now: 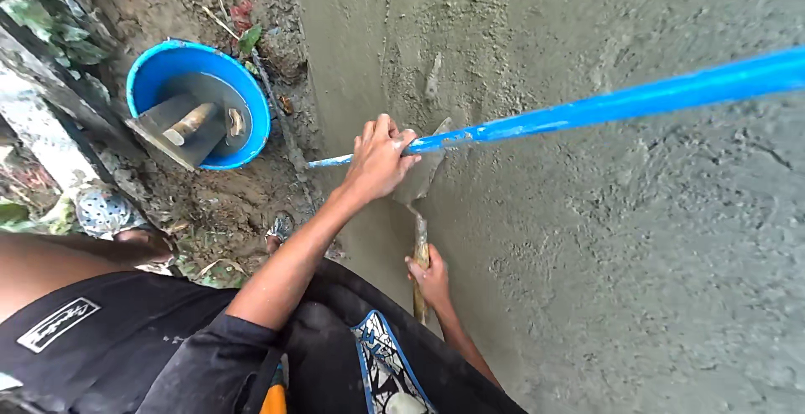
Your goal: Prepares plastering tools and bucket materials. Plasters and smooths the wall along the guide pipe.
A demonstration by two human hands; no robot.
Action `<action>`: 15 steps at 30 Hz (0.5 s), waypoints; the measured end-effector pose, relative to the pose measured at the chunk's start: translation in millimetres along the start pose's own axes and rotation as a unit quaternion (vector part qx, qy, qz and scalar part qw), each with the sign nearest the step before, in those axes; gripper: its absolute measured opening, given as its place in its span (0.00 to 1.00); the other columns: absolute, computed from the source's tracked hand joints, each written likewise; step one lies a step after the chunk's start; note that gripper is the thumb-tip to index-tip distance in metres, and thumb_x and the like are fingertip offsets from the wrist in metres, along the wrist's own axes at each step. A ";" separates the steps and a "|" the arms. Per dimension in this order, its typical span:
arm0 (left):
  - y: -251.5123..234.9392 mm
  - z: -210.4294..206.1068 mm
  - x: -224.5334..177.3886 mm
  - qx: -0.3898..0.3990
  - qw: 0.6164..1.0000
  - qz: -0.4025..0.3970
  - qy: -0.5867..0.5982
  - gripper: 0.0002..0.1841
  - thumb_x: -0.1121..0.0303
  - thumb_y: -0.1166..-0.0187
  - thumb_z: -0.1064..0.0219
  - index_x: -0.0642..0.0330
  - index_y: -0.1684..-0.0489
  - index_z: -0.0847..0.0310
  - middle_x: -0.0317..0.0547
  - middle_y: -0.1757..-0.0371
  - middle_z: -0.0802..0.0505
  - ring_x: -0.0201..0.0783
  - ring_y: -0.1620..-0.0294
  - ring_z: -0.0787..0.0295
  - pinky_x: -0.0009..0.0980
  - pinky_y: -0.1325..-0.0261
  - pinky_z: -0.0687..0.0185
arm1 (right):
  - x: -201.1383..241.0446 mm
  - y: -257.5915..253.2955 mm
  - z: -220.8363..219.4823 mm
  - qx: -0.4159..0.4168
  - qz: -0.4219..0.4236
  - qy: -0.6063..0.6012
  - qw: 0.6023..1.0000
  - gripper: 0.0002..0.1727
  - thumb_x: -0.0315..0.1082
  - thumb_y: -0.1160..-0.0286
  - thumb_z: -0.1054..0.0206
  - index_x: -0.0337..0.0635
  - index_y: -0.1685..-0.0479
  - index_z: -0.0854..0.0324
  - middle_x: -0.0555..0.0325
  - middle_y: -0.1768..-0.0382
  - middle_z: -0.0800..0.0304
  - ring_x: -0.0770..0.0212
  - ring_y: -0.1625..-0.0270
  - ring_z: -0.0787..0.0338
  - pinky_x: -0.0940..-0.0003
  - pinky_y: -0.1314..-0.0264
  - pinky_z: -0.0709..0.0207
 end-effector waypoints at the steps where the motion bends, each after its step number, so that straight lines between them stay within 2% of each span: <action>1: -1.6 1.2 -0.6 0.007 1.000 -0.001 -0.007 0.18 0.55 0.18 0.31 0.54 0.38 0.12 0.64 0.37 0.18 0.64 0.33 0.24 0.60 0.39 0.26 | -10.9 9.7 4.5 -0.002 0.004 0.023 1.000 0.24 0.34 0.25 0.30 0.28 0.34 0.24 0.46 0.62 0.12 0.58 0.66 0.11 0.58 0.59 0.13; 4: -10.7 2.6 -1.6 0.038 0.999 -0.003 -0.021 0.20 0.56 0.19 0.30 0.57 0.34 0.14 0.67 0.34 0.19 0.68 0.31 0.25 0.65 0.35 0.28 | -39.4 33.0 14.2 -0.008 0.019 0.090 0.996 0.28 0.37 0.24 0.29 0.26 0.31 0.23 0.35 0.53 0.09 0.44 0.52 0.09 0.43 0.42 0.18; 6: -15.6 3.9 -3.2 0.067 0.997 -0.008 -0.031 0.21 0.57 0.19 0.29 0.58 0.32 0.15 0.68 0.33 0.19 0.68 0.30 0.25 0.66 0.33 0.28 | -58.9 43.7 15.0 -0.002 0.026 0.125 0.992 0.30 0.41 0.24 0.30 0.27 0.28 0.22 0.32 0.50 0.08 0.38 0.48 0.08 0.38 0.39 0.20; 8: -16.7 15.7 -4.3 0.090 0.995 -0.010 -0.045 0.24 0.59 0.20 0.28 0.59 0.27 0.19 0.69 0.28 0.20 0.67 0.29 0.24 0.64 0.29 0.28 | -75.8 46.3 8.5 0.034 0.032 0.132 0.990 0.31 0.43 0.22 0.31 0.30 0.24 0.24 0.31 0.45 0.09 0.36 0.42 0.09 0.37 0.33 0.21; 10: -12.7 43.7 5.0 0.085 0.995 0.020 -0.044 0.28 0.61 0.18 0.29 0.58 0.19 0.27 0.66 0.22 0.23 0.62 0.22 0.25 0.59 0.24 0.27 | -78.3 42.4 -2.1 0.075 0.065 0.139 0.985 0.30 0.43 0.21 0.32 0.32 0.25 0.23 0.32 0.44 0.09 0.37 0.41 0.09 0.39 0.32 0.21; 12: 0.7 83.8 31.6 0.036 0.996 0.073 -0.022 0.26 0.62 0.16 0.33 0.59 0.19 0.28 0.62 0.23 0.21 0.53 0.24 0.21 0.53 0.24 0.24 | -66.4 35.9 -19.7 0.113 0.106 0.155 0.976 0.28 0.44 0.20 0.33 0.35 0.25 0.21 0.33 0.44 0.09 0.37 0.41 0.08 0.39 0.33 0.20; 13: 11.8 106.0 50.6 -0.004 0.994 0.105 0.002 0.25 0.61 0.15 0.35 0.61 0.22 0.27 0.61 0.26 0.18 0.49 0.28 0.18 0.50 0.27 0.22 | -54.2 31.6 -31.1 0.138 0.127 0.169 0.968 0.29 0.45 0.19 0.35 0.38 0.23 0.22 0.34 0.43 0.09 0.37 0.40 0.09 0.38 0.33 0.20; 15: 41.4 150.5 96.3 -0.108 0.978 0.164 0.075 0.21 0.63 0.15 0.38 0.66 0.28 0.25 0.56 0.38 0.13 0.40 0.43 0.14 0.42 0.37 0.17 | -12.6 26.8 -55.0 0.162 0.201 0.181 0.949 0.29 0.47 0.17 0.38 0.40 0.22 0.24 0.35 0.46 0.08 0.36 0.44 0.08 0.37 0.38 0.19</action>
Point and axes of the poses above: each hand's wrist, its own y-axis away from the middle knuckle, its own z-axis out of the back of the hand, x = y × z, the point moved 9 cm from there along -y, towards the middle knuckle
